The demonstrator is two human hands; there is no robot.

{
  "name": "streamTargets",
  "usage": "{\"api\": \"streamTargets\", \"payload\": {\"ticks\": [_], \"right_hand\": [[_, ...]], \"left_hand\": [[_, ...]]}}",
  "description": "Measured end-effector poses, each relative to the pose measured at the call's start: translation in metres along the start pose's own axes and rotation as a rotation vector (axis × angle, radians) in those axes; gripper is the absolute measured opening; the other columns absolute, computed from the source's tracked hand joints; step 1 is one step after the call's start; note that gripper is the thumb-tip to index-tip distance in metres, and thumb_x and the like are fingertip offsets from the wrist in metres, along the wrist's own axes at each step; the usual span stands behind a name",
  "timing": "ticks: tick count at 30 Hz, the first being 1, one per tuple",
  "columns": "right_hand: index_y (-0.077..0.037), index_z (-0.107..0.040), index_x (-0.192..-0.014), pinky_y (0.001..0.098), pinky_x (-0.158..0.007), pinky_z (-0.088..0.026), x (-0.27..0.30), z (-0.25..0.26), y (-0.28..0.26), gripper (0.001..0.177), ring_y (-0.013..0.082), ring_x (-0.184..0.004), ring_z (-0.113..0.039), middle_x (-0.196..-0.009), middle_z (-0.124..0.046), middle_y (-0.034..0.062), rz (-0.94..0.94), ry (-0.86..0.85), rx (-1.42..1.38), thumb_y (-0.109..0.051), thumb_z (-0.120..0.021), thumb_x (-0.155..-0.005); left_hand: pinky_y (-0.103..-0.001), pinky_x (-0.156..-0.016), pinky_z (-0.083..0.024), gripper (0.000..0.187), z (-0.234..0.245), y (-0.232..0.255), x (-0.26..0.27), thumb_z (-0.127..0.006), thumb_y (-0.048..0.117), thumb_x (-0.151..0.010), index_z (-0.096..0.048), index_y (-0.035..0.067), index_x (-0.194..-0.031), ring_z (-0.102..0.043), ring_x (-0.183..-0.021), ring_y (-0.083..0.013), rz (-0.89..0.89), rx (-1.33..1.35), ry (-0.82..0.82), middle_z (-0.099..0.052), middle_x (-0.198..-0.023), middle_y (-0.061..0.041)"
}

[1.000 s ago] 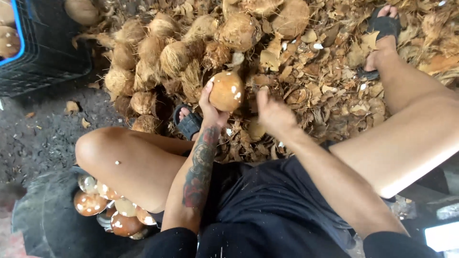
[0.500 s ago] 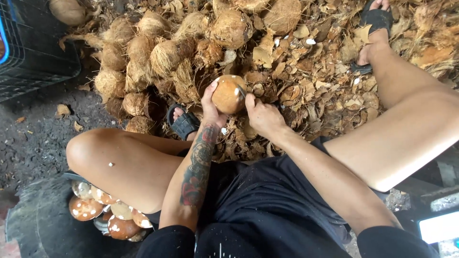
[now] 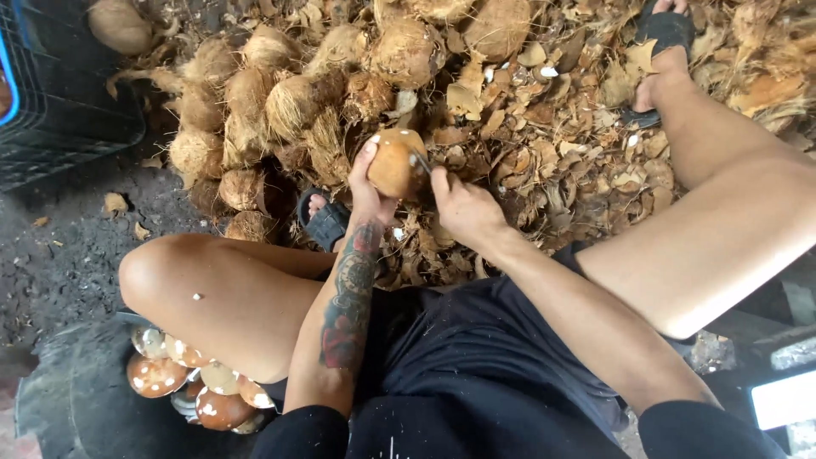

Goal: A person sits on the floor and uses a knife to quickly peel the outer husks off coconuts, placing the finished products into a bucket.

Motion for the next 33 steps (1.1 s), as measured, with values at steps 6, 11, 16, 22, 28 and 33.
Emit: {"api": "streamTargets", "payload": {"ticks": [6, 11, 16, 22, 28, 33], "right_hand": [[0.004, -0.048, -0.125, 0.0381, -0.052, -0.063, 0.002, -0.029, 0.002, 0.043, 0.0262, -0.057, -0.074, -0.080, -0.067, 0.0111, 0.021, 0.146, -0.011, -0.011, -0.050, -0.085], [0.003, -0.040, -0.132, 0.0514, -0.063, -0.066, -0.013, -0.062, 0.011, 0.047, 0.0408, -0.070, -0.077, -0.094, -0.070, 0.0215, -0.078, -0.110, -0.186, -0.011, -0.050, -0.088], [0.001, -0.036, -0.138, 0.0554, -0.069, -0.065, -0.027, -0.029, 0.022, 0.049, 0.0445, -0.079, -0.078, -0.101, -0.071, 0.0234, -0.159, -0.240, -0.247, -0.008, -0.049, -0.092], [0.002, -0.024, -0.148, 0.0676, -0.090, -0.056, -0.037, 0.065, 0.058, 0.056, 0.0563, -0.107, -0.071, -0.113, -0.070, 0.0368, -0.396, -0.313, -0.542, 0.005, -0.042, -0.095], [0.001, -0.026, -0.149, 0.0620, -0.084, -0.061, 0.003, 0.009, 0.029, 0.052, 0.0478, -0.099, -0.075, -0.105, -0.072, 0.0306, -0.348, -0.475, -0.426, -0.006, -0.037, -0.099], [0.002, -0.040, -0.130, 0.0532, -0.070, -0.065, -0.004, 0.002, -0.001, 0.037, 0.0423, -0.076, -0.078, -0.098, -0.072, 0.0264, -0.071, -0.250, -0.262, -0.003, -0.037, -0.093]], "left_hand": [[-0.058, -0.114, -0.047, 0.075, 0.004, -0.016, 0.000, -0.084, 0.049, -0.081, -0.055, 0.016, -0.142, -0.050, -0.139, -0.0415, -0.020, -0.055, 0.039, -0.054, -0.149, -0.023], [-0.059, -0.105, -0.053, 0.068, 0.022, -0.027, -0.013, -0.085, 0.045, -0.080, -0.058, 0.019, -0.137, -0.055, -0.134, -0.0406, -0.035, 0.002, 0.094, -0.056, -0.145, -0.022], [-0.052, -0.097, -0.058, 0.062, 0.015, -0.027, -0.003, -0.082, 0.045, -0.082, -0.058, 0.021, -0.134, -0.060, -0.124, -0.0341, -0.038, 0.040, 0.084, -0.059, -0.137, -0.017], [-0.047, -0.084, -0.063, 0.050, -0.005, -0.001, 0.019, -0.074, 0.049, -0.077, -0.070, 0.017, -0.116, -0.070, -0.107, -0.0345, -0.093, 0.088, -0.087, -0.072, -0.119, -0.014], [-0.055, -0.095, -0.059, 0.061, 0.014, -0.012, 0.000, -0.078, 0.048, -0.080, -0.064, 0.019, -0.131, -0.064, -0.117, -0.0404, -0.095, 0.057, -0.015, -0.065, -0.132, -0.018], [-0.055, -0.106, -0.055, 0.070, 0.013, -0.013, -0.012, -0.081, 0.042, -0.074, -0.059, 0.023, -0.138, -0.057, -0.128, -0.0371, -0.169, -0.158, -0.057, -0.061, -0.137, -0.015]]}}
Point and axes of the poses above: each hand's wrist, its own x-axis away from the middle knuckle, its own z-axis out of the back of the hand, y = z × x, the point moved 10 cm from there along -x, towards the middle knuckle
